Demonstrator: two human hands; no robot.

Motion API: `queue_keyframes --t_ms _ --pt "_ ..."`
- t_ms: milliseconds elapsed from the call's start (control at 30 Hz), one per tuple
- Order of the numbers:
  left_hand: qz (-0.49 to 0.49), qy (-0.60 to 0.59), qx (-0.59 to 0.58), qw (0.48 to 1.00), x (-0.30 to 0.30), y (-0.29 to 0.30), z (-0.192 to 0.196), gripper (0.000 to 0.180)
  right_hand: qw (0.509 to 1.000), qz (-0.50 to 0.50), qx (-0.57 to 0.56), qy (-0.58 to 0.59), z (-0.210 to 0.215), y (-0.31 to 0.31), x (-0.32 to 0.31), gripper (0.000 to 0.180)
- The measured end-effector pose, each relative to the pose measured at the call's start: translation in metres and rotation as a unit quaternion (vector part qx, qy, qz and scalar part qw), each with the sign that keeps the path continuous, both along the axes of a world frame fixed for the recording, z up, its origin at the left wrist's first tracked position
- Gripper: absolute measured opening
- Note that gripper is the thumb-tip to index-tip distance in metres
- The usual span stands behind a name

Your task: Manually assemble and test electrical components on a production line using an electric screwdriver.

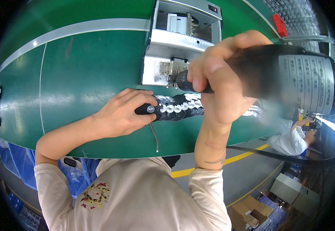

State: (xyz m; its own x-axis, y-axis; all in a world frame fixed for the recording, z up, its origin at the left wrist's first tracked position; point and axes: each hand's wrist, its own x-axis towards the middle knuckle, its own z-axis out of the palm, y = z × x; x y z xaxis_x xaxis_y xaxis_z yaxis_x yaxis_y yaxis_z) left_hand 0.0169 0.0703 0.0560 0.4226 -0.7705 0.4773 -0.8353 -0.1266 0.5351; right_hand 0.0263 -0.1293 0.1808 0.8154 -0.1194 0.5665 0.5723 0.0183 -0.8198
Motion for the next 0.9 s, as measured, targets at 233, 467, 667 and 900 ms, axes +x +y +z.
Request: queue_keyframes --t_ms 233,467,667,900 --pt "0.004 -0.007 -0.012 1.0 -0.001 0.003 -0.004 0.01 0.996 0.082 0.042 -0.005 -0.015 0.001 -0.045 0.044" --pt "0.009 0.008 -0.026 1.0 -0.003 0.004 -0.009 0.008 0.996 0.084 0.028 0.0 -0.034 0.015 -0.064 0.047" --pt "0.008 0.012 -0.036 0.999 -0.002 0.003 -0.009 0.008 0.998 0.052 0.005 0.027 -0.038 0.026 -0.066 0.045" --pt "-0.002 0.025 -0.02 1.0 -0.003 0.005 -0.009 0.011 0.993 0.101 -0.055 0.027 -0.037 0.026 -0.071 0.042"
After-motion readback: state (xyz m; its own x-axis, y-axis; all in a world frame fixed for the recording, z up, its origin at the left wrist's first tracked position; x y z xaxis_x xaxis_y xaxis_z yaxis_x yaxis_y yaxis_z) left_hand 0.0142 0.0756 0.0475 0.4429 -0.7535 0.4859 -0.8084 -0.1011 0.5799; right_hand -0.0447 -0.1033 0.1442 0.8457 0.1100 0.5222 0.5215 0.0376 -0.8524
